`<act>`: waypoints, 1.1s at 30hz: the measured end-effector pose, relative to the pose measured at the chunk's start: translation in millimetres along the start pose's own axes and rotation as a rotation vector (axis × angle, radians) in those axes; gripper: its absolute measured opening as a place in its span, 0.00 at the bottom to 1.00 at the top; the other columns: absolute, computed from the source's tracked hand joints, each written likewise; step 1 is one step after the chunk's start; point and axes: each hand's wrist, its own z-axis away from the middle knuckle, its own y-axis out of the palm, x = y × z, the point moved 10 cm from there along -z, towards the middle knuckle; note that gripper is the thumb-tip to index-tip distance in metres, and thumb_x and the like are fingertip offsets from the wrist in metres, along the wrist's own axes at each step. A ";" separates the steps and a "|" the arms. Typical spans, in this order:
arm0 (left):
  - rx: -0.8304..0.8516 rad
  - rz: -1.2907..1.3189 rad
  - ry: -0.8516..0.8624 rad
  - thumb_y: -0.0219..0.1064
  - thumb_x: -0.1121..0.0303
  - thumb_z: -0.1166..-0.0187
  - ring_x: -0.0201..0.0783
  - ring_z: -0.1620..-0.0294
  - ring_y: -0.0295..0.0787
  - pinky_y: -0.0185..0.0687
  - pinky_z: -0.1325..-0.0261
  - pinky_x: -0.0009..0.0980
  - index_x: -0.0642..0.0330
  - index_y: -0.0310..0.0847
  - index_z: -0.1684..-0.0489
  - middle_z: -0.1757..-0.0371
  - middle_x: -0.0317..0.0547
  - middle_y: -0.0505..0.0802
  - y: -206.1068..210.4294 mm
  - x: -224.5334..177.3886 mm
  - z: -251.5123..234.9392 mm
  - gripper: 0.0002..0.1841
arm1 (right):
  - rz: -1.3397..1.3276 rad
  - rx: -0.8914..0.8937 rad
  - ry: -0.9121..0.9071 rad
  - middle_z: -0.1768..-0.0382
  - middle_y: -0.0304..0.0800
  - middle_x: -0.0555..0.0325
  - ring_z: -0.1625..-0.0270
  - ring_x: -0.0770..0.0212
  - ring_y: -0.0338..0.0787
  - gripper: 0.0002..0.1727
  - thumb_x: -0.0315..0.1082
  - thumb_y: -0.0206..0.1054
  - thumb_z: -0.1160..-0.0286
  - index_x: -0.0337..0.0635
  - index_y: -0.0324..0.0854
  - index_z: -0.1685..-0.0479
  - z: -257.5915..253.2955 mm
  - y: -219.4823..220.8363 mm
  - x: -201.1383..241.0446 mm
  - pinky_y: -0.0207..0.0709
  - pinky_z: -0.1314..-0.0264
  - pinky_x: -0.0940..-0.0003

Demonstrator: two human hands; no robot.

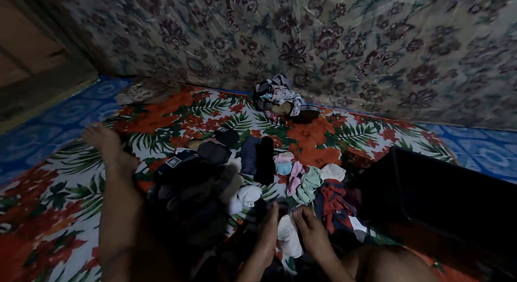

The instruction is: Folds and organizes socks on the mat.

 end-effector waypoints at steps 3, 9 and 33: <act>0.135 -0.067 0.136 0.67 0.48 0.20 0.41 0.26 0.80 0.78 0.25 0.42 0.60 0.72 0.20 0.25 0.51 0.83 12.4 -9.9 7.2 0.33 | -0.022 0.103 0.014 0.58 0.90 0.55 0.56 0.64 0.90 0.16 0.39 0.53 0.10 0.39 0.82 0.43 1.6 11.7 -4.4 0.85 0.48 0.60; -0.023 0.117 0.155 0.73 0.61 0.22 0.39 0.36 0.86 0.84 0.34 0.39 0.64 0.77 0.32 0.37 0.50 0.88 -4.4 -9.0 1.6 0.24 | -0.241 0.251 0.093 0.64 0.90 0.59 0.63 0.66 0.89 0.14 0.40 0.66 0.17 0.39 0.83 0.45 4.4 11.9 -3.4 0.85 0.57 0.67; -0.102 0.471 -0.020 0.49 0.48 0.07 0.45 0.45 0.92 0.90 0.43 0.45 0.63 0.75 0.27 0.44 0.55 0.91 -9.7 0.4 1.3 0.28 | -0.209 0.130 -0.232 0.65 0.88 0.63 0.65 0.71 0.88 0.10 0.38 0.68 0.20 0.39 0.83 0.53 12.8 8.3 36.7 0.85 0.61 0.72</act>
